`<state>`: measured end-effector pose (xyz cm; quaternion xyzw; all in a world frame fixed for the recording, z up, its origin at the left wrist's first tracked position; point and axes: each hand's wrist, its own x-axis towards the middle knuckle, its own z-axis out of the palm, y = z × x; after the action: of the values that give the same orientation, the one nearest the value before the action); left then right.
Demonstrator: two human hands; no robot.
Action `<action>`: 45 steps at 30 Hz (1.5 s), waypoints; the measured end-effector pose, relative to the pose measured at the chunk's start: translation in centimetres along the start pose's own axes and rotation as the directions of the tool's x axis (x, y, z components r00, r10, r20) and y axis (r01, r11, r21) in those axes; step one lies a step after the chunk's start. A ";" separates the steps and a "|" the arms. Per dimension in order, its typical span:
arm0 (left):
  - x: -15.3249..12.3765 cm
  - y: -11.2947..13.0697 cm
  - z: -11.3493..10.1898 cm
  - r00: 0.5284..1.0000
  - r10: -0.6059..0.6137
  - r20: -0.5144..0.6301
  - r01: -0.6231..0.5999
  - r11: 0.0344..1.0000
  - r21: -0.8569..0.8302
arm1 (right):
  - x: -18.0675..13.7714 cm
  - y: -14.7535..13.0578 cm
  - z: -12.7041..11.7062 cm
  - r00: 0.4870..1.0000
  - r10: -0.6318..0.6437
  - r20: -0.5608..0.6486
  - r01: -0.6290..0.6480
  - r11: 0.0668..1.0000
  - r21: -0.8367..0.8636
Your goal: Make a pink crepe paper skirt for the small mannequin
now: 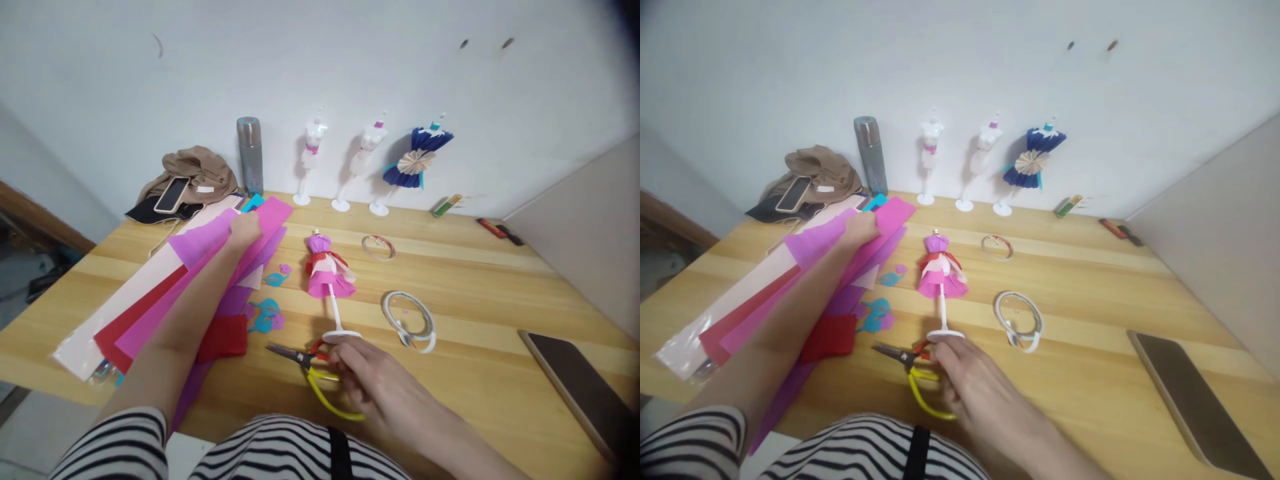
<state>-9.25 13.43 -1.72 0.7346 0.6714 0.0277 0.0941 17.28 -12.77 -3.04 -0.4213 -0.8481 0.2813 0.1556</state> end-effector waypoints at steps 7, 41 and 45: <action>0.2 0.4 0.1 0.997 -0.081 -0.018 0.083 0.991 0.101 | 0.1 -0.7 0.1 0.992 0.041 0.120 -0.033 0.997 -0.069; 1.1 -1.9 -2.8 0.987 -0.060 0.149 0.063 0.998 -0.018 | 7.1 -4.3 2.0 0.961 0.180 0.208 -0.217 0.031 0.976; 0.6 -2.9 -3.9 0.970 -0.032 0.241 0.048 0.997 -0.063 | 10.6 -5.4 3.4 0.953 0.169 0.253 -0.215 -0.212 0.953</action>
<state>-12.68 14.69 1.51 0.7152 0.6685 -0.0402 0.1999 5.80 -8.07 -2.15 -0.2711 -0.2552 0.8541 0.3632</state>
